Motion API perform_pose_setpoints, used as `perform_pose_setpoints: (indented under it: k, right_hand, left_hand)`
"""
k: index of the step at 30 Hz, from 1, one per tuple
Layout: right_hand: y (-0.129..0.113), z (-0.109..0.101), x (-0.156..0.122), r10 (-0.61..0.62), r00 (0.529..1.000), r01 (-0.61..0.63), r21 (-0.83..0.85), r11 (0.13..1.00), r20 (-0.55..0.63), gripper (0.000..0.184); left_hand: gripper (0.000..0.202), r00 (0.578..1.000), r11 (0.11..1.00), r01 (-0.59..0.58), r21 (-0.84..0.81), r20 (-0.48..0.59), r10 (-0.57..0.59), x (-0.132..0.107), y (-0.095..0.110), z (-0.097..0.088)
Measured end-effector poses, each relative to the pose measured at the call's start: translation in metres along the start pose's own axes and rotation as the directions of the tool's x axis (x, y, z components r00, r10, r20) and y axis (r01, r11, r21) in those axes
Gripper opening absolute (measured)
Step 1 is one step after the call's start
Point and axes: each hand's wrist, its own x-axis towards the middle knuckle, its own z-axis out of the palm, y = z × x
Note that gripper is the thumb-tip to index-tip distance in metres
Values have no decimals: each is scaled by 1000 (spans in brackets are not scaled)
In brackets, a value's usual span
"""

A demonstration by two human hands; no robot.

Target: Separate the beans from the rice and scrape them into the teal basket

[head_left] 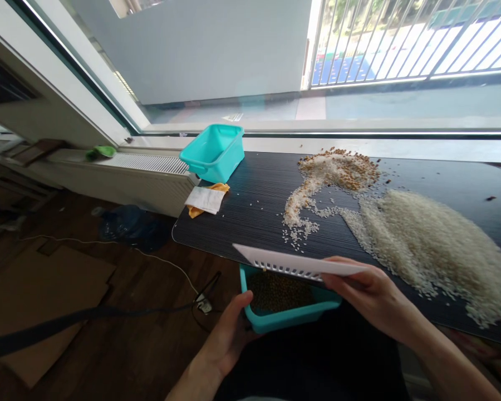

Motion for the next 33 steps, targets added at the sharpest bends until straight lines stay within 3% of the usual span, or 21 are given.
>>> perform_pose_setpoints:
  k: [2, 5, 8, 11, 18, 28, 33]
  right_hand:
    - [1, -3, -7, -7, 1000, 7, -33, 999, 4, 23]
    - [11, -18, -15, 71, 982, -85, -68, 994, -177, 23]
    - [24, -35, -9, 166, 899, -211, -68, 975, -405, 27]
    - [32, -45, 8, 206, 837, -266, -49, 963, -506, 27]
    - [43, -46, 42, 218, 844, -274, -43, 961, -491, 27]
    - [26, -50, 37, 237, 868, -283, -43, 958, -435, 28]
    - [30, -44, 44, 199, 896, -263, -112, 958, -397, 31]
  left_hand:
    - [62, 1000, 1000, -7, 6, 16, 7, 0, 0, 0]
    - [62, 999, 1000, -6, 9, 51, 6, 2, -2, 2]
    - [64, 998, 1000, 18, 20, 63, -19, 6, -5, 5]
    - [65, 997, 999, 26, 22, 67, -28, 9, -8, 8]
    - [72, 994, 997, 43, -63, 108, -36, 14, -12, 6]
    - [75, 995, 998, 42, -48, 91, -38, 12, -9, 8]
    - [74, 997, 999, 38, -37, 72, -35, 13, -9, 9]
